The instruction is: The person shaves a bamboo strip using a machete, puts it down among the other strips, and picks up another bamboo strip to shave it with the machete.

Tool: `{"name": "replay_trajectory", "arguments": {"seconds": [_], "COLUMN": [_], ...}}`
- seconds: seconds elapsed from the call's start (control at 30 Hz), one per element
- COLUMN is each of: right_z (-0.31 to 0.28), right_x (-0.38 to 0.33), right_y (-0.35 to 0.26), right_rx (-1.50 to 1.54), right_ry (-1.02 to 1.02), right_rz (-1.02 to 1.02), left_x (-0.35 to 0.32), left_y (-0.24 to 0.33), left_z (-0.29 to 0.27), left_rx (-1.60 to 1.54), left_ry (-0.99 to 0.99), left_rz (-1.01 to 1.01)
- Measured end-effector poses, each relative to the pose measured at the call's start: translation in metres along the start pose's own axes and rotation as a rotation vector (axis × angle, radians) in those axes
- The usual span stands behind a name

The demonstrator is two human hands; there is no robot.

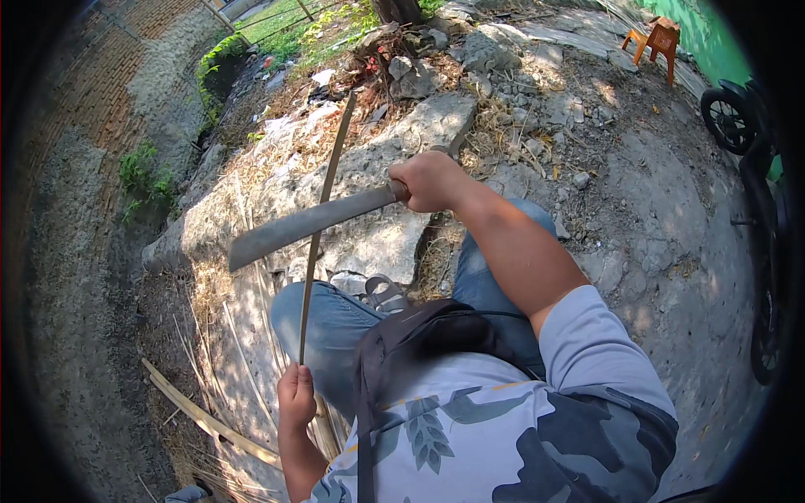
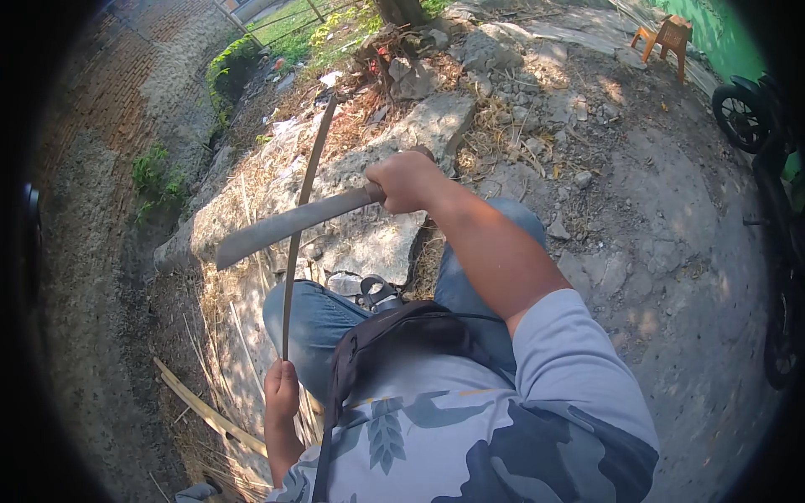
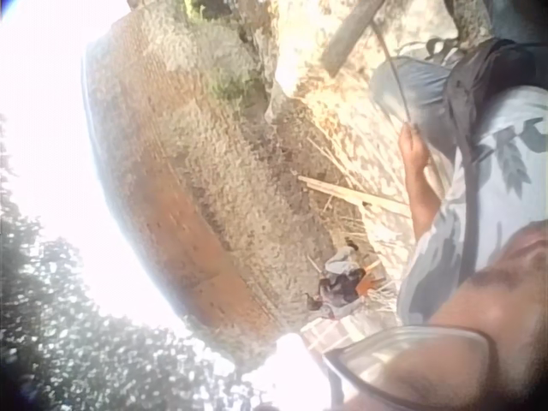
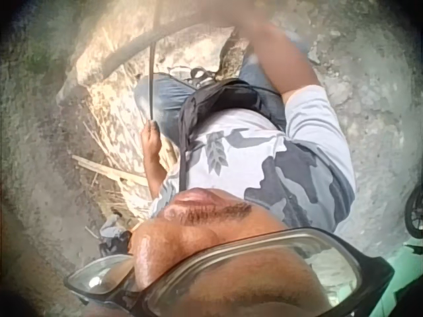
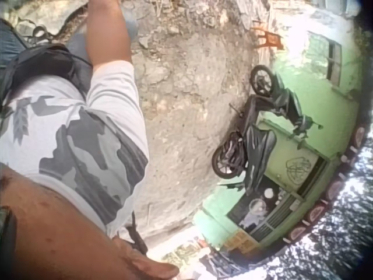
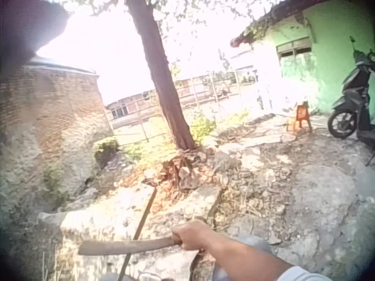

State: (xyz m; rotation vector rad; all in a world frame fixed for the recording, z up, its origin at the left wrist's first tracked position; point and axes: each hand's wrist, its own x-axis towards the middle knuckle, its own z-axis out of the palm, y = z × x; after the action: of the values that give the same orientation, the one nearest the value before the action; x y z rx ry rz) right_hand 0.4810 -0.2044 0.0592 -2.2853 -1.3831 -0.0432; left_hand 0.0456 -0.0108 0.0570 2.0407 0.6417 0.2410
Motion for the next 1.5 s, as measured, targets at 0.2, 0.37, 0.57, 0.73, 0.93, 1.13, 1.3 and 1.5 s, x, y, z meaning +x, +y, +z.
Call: {"name": "replay_trajectory", "arguments": {"seconds": [0.2, 0.37, 0.57, 0.73, 0.93, 1.13, 1.3, 1.5], "right_z": [-0.001, 0.008, 0.021, 0.01, 0.005, 0.008, 0.019, 0.02], "right_x": [0.003, -0.003, -0.004, 0.001, 0.006, 0.0, -0.005, -0.001], "right_y": [0.03, -0.006, -0.042, -0.023, 0.023, 0.006, -0.032, -0.035], "right_rx": [0.15, 0.08, -0.084, -0.105, 0.159, 0.208, 0.018, -0.126], "right_ry": [0.17, 0.135, -0.024, -0.06, 0.071, 0.24, 0.055, -0.108], "right_rz": [0.339, 0.157, -0.321, -0.174, 0.314, 0.201, -0.21, -0.316], "left_x": [-0.007, 0.004, 0.02, 0.008, -0.006, 0.008, 0.022, 0.013], "left_y": [-0.021, -0.023, -0.006, -0.009, -0.015, -0.014, -0.013, -0.012], "left_z": [-0.008, 0.005, 0.019, 0.01, 0.0, 0.014, 0.019, 0.014], "left_rx": [-0.05, -0.112, -0.049, -0.004, -0.103, -0.213, -0.169, -0.011], "left_ry": [0.018, 0.031, 0.048, 0.004, -0.021, -0.015, -0.012, -0.018], "left_rz": [-0.077, -0.102, -0.106, -0.084, -0.117, -0.152, -0.107, -0.077]}}
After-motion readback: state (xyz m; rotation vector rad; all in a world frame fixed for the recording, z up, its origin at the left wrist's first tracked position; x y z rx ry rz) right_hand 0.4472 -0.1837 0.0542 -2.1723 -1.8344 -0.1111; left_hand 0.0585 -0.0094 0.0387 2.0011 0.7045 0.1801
